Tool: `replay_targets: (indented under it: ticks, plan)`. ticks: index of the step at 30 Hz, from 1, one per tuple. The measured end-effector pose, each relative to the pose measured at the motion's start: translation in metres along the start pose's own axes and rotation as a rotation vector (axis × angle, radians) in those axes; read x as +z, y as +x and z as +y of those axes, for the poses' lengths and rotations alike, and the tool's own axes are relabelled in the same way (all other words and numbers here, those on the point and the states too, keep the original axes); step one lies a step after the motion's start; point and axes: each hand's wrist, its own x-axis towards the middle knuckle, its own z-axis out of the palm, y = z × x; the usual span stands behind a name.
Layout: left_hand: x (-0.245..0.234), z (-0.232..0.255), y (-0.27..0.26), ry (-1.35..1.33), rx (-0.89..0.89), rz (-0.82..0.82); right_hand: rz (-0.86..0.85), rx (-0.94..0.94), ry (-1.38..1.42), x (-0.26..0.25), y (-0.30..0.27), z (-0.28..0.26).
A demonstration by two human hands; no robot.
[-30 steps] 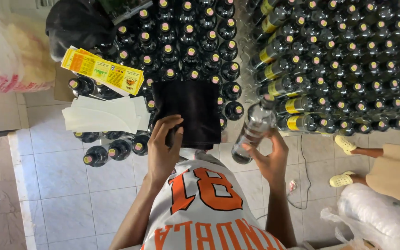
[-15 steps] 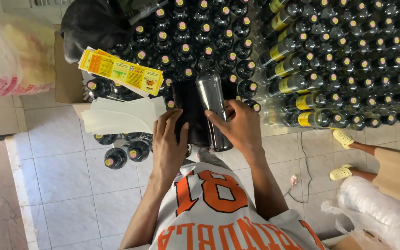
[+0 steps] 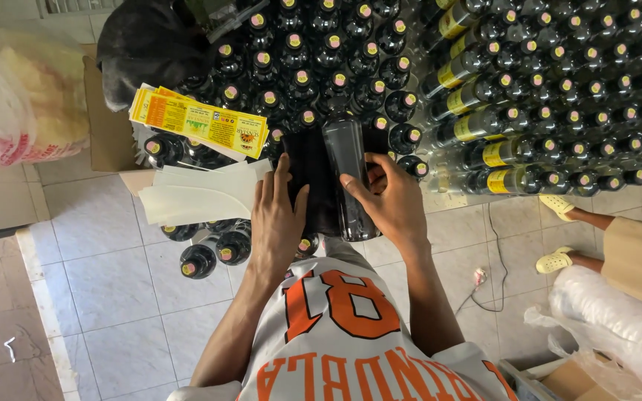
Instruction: The person is manually peeling adhesive labels from a backing sheet and applying them to plastic bottles filled with liquid.
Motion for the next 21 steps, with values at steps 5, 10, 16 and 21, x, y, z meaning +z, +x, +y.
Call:
replay_targets:
  ticks: [5, 10, 16, 21]
  plan:
    - [0.01, -0.012, 0.003, -0.01, -0.086, -0.03, -0.004, 0.096, 0.206, 0.003, 0.006, 0.011]
    - [0.01, -0.017, 0.006, -0.002, -0.087, 0.003, -0.018, 0.091, 0.246, 0.004, 0.009, 0.016]
    - [0.004, -0.004, 0.006, -0.197, -0.119, -0.039, -0.033, 0.007, 0.061, -0.002, 0.002, -0.001]
    - [0.0, 0.002, 0.006, -0.265, -0.192, -0.123, -0.069, 0.037, 0.15, -0.005, 0.002, -0.008]
